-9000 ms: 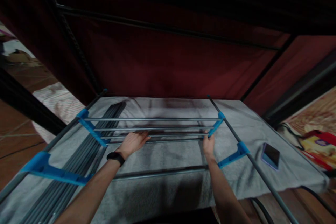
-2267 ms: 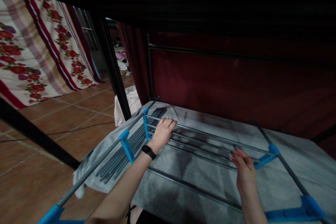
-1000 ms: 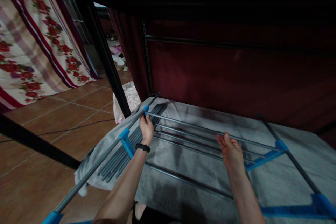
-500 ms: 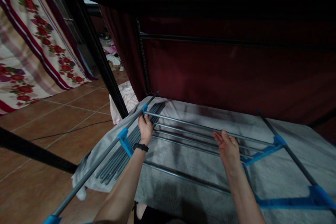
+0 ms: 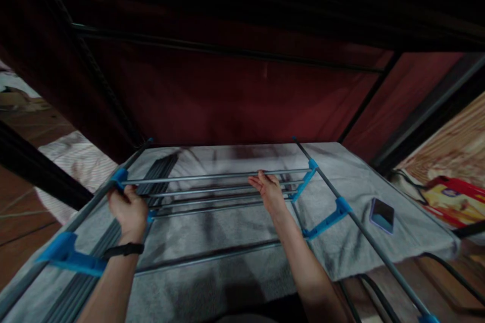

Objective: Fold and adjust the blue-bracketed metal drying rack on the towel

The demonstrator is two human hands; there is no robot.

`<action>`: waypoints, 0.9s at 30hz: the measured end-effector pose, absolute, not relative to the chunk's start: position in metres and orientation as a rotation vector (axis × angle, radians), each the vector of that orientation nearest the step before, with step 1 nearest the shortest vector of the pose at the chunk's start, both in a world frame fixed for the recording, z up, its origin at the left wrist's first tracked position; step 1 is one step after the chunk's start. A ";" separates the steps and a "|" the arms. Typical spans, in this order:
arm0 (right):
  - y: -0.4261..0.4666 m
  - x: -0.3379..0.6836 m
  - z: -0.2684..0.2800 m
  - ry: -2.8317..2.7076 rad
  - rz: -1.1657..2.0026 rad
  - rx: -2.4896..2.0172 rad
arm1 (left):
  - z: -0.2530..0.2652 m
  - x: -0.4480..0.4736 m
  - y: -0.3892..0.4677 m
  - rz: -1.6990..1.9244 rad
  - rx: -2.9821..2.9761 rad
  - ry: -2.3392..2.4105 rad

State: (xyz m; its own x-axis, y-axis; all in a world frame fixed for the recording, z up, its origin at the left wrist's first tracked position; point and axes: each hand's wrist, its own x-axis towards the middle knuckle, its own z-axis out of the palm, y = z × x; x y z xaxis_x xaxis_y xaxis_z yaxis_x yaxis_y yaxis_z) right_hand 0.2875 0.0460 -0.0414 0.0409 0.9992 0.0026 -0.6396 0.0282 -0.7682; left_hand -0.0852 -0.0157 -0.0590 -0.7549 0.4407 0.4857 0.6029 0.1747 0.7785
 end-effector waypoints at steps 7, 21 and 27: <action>0.050 0.289 -0.043 -0.675 1.431 -0.673 | -0.054 -0.083 -0.014 -1.610 -1.028 -2.263; 0.049 0.295 -0.042 -0.661 1.477 -0.631 | -0.051 -0.082 -0.015 -1.594 -1.034 -2.249; 0.050 0.297 -0.041 -0.646 1.492 -0.626 | -0.049 -0.082 -0.014 -1.580 -0.994 -2.308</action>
